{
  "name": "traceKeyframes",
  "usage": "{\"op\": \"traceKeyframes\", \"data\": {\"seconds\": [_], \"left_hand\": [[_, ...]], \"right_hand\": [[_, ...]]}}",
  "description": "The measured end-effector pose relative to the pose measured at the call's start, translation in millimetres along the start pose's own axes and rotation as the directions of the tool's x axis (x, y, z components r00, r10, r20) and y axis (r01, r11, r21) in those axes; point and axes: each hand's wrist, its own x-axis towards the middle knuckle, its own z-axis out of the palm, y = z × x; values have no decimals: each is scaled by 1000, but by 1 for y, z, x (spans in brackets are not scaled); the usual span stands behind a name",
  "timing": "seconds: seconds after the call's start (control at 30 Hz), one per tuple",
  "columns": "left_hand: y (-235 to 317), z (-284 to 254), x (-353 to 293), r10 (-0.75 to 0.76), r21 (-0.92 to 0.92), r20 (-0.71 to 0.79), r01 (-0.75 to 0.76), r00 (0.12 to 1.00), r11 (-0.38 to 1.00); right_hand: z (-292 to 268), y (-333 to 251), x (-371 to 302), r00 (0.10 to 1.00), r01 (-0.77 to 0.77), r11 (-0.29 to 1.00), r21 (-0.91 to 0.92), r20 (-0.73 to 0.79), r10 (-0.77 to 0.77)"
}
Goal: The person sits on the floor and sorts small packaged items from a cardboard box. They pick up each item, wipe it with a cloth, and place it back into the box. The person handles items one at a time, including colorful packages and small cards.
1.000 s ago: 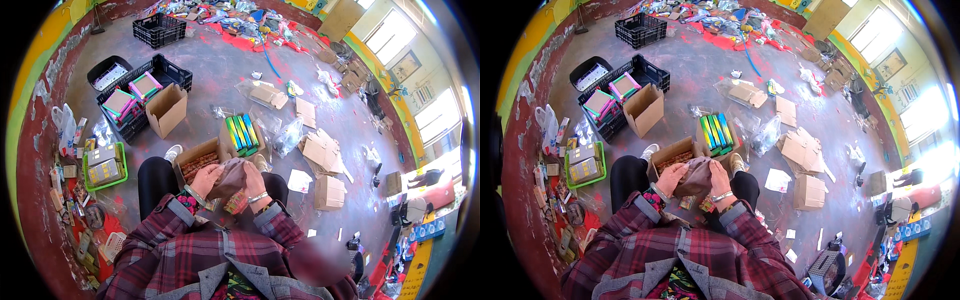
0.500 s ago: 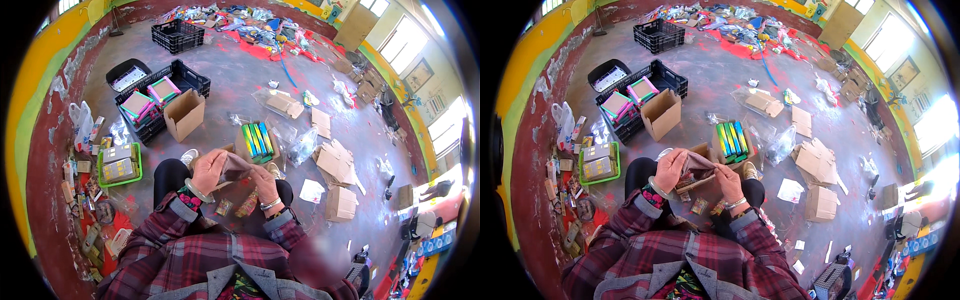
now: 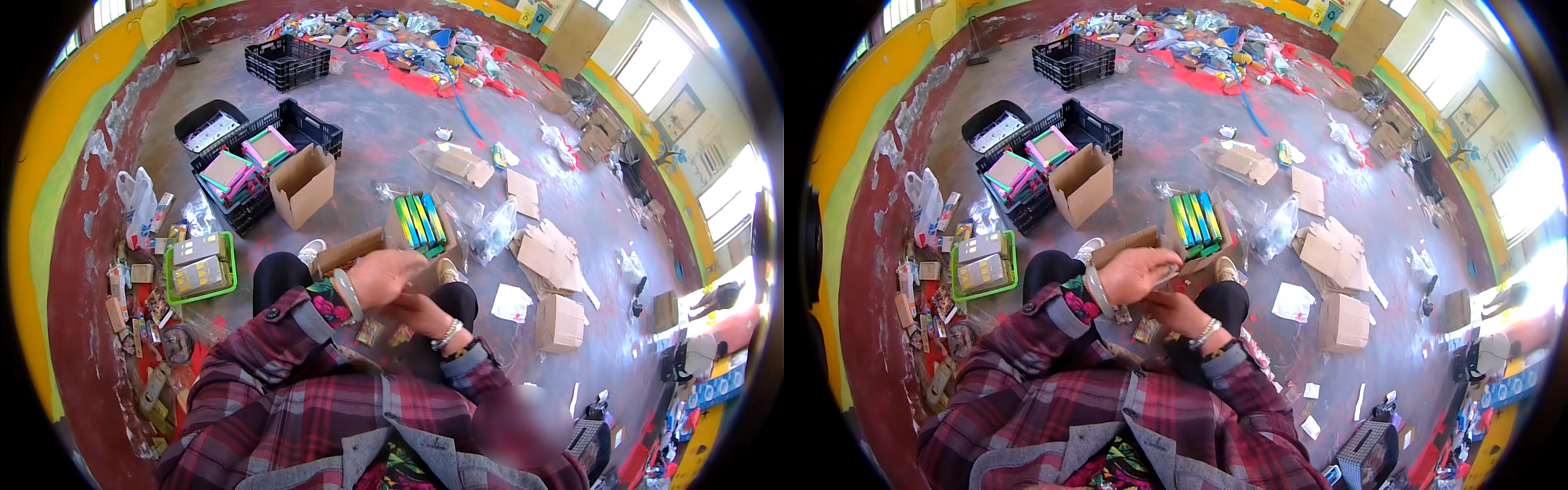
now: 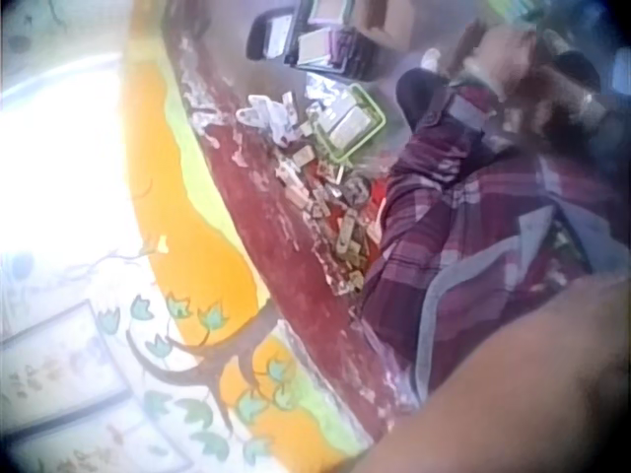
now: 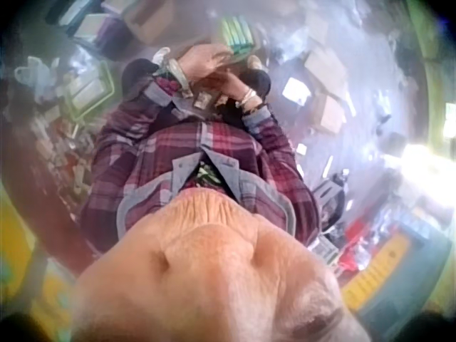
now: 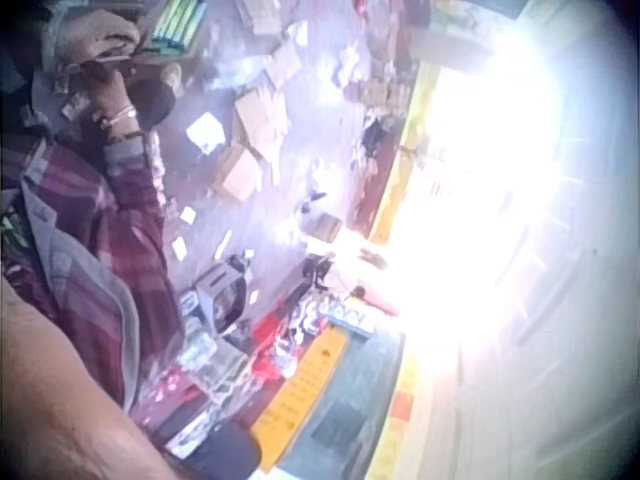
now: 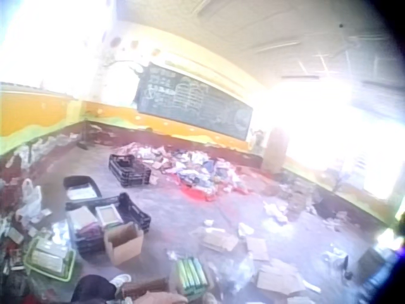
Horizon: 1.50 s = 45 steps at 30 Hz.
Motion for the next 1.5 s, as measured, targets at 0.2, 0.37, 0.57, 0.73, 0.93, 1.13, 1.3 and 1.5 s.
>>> {"op": "traceKeyframes", "data": {"seconds": [0.2,0.37,0.57,0.73,0.93,1.13,1.3,1.5], "left_hand": [[18,41,-17,322,261,307,-404,896,877],[14,42,-33,422,225,418,-542,804,810],[-2,22,-45,509,224,338,-593,792,773],[-19,20,-49,494,258,132,-510,860,820],[-33,11,-44,518,357,20,-490,855,795],[-45,7,-42,428,400,185,-465,885,789],[-55,45,-34,448,372,303,-537,841,757],[-70,35,-31,341,334,225,-401,913,853]], "right_hand": [[24,7,25,995,27,951,-309,-83,-56],[7,-1,21,976,-54,820,-570,-203,-77],[-13,-16,28,970,-226,661,-715,-230,82],[-27,-24,39,975,-216,578,-787,-142,171],[-51,22,10,891,-118,993,1,-441,107],[-65,-24,-15,852,-106,910,-402,-509,-126],[-66,-46,-12,829,-65,926,-373,-536,-158],[-132,-18,-95,599,105,816,568,-691,404]]}}
